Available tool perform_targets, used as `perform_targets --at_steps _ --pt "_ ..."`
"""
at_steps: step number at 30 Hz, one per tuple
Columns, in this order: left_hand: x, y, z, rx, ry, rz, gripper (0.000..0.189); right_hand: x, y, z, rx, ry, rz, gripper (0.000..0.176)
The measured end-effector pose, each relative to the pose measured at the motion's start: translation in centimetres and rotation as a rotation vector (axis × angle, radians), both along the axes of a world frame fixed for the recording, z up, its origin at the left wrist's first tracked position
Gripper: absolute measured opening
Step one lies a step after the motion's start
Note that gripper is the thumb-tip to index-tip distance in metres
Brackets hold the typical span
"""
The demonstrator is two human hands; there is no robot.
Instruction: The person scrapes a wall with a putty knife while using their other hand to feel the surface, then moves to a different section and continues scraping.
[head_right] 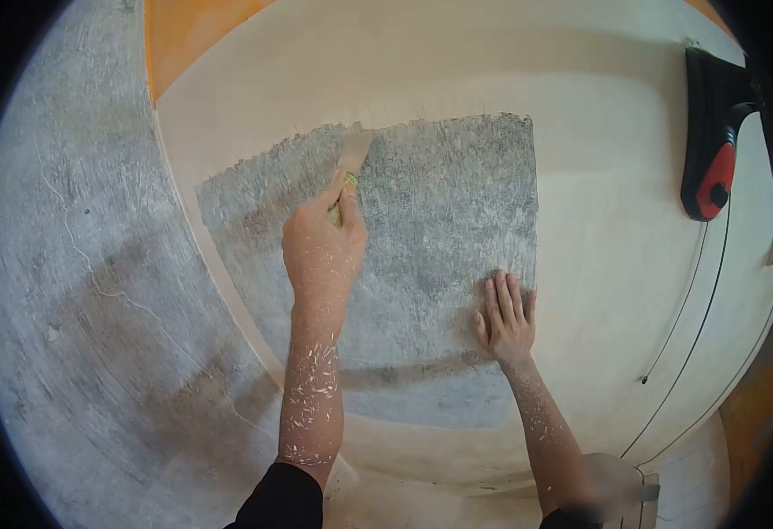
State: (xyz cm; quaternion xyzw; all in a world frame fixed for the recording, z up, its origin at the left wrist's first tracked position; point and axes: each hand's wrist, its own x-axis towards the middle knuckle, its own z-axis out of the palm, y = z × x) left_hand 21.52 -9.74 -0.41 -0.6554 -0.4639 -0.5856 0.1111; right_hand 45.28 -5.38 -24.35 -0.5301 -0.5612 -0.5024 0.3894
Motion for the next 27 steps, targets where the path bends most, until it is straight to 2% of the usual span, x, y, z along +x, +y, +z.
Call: perform_targets --at_steps 2,5,8,11,14,17,25,27 --pt "-0.1 0.7 0.1 0.081 -0.030 -0.004 0.033 -0.1 -0.5 -0.1 -0.052 -0.046 0.052 0.053" --pt "-1.0 -0.3 0.1 -0.053 -0.001 -0.013 0.032 0.0 -0.9 0.0 -0.099 -0.123 0.100 0.052" --pt "-0.9 1.7 -0.4 0.094 -0.023 0.012 0.032 -0.1 -0.9 0.3 -0.087 -0.109 0.110 0.051" --pt "-1.9 0.5 -0.3 -0.009 -0.007 -0.020 0.033 -0.2 -1.2 0.1 -0.112 -0.108 0.126 0.049" --pt "-1.4 0.7 0.4 -0.137 -0.113 -0.050 0.034 -0.2 -1.1 0.6 -0.094 -0.103 0.124 0.048" --pt "-2.1 1.0 -0.7 0.016 -0.018 -0.008 0.033 -0.4 -1.1 0.5 -0.103 -0.102 0.133 0.047" --pt "-1.7 0.4 -1.8 0.036 0.024 -0.024 0.032 0.1 -1.2 -0.5 -0.113 -0.122 0.099 0.048" --pt "-1.2 0.5 -0.5 0.017 0.024 -0.035 0.031 -0.1 -0.6 0.5 -0.091 -0.155 0.078 0.049"
